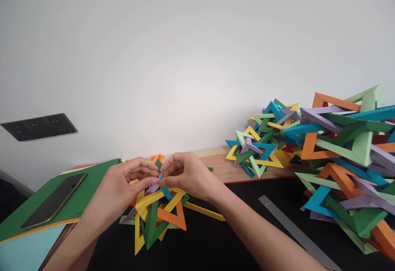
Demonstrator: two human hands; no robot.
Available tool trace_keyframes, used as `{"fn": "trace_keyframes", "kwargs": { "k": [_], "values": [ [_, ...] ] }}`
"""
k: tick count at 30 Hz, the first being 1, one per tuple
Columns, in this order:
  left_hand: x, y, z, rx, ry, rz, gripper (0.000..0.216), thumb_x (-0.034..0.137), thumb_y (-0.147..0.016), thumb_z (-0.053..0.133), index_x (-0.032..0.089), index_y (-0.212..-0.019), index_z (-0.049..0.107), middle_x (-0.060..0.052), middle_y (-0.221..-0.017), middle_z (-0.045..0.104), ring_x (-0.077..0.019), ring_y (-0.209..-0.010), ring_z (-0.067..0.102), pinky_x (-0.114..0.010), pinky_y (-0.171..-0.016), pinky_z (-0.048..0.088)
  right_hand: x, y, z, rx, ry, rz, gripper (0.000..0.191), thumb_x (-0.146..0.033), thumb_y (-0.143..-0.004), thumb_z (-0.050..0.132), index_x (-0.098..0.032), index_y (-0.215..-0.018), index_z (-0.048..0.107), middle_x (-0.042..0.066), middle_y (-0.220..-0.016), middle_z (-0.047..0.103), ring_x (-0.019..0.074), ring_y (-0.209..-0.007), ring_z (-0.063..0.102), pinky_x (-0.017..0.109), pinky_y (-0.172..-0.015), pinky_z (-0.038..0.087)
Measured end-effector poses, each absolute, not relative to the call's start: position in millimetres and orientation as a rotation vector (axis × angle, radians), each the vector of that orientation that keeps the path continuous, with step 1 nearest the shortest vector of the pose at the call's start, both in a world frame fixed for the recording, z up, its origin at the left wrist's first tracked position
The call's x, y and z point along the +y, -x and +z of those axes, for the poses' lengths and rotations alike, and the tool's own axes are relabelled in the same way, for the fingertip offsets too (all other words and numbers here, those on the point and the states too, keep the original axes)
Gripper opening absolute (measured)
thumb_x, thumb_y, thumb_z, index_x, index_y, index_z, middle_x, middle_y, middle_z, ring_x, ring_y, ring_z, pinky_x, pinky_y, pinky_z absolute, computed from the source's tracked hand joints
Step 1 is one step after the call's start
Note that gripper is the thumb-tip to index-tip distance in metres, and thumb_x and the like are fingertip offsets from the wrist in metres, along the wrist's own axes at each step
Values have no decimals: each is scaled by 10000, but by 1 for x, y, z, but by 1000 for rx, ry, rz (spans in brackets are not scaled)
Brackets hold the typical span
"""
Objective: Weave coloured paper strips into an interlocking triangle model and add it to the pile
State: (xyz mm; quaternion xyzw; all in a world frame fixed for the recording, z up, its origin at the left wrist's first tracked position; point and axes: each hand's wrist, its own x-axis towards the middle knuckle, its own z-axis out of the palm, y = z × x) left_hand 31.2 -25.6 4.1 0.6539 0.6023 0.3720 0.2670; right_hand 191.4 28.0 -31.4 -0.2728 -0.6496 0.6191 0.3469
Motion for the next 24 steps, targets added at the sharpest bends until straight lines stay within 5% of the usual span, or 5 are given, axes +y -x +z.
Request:
{"fn": "trace_keyframes", "kwargs": {
  "k": [6, 10, 17, 24],
  "values": [
    [-30, -31, -1, 1660, -1922, 1060, 154, 179, -729, 600, 229, -866, 649, 31, -676, 727, -195, -729, 684, -315, -746, 527, 28, -191, -35, -1655, 718, 1603, 316, -266, -578, 822, -145, -766, 599, -9, -696, 624, 123, -672, 586, 241, -623, 444],
    [-31, -30, -1, 1590, -2020, 991, 227, 145, -771, 546, 248, -948, 643, 58, -640, 675, -158, -653, 652, -269, -682, 517, 29, -193, -37, -1683, 725, 1588, 312, -274, -585, 821, -157, -765, 596, -20, -705, 611, 117, -674, 580, 220, -586, 422],
    [-28, -25, 2, 1623, -2108, 1015, 155, 154, -781, 568, 251, -864, 656, 53, -681, 670, -156, -724, 633, -250, -708, 471, 34, -205, -27, -1812, 659, 1565, 239, -341, -691, 750, -142, -766, 641, -3, -686, 636, 106, -642, 583, 241, -630, 482],
    [-27, -16, 9, 1697, -1989, 861, 173, 264, -772, 555, 223, -713, 712, 9, -662, 645, -123, -494, 488, -225, -447, 360, 50, -220, -25, -1918, 1040, 1185, 85, -241, -803, 605, -156, -798, 597, 31, -710, 660, 153, -657, 662, 239, -572, 527]
  ]
}}
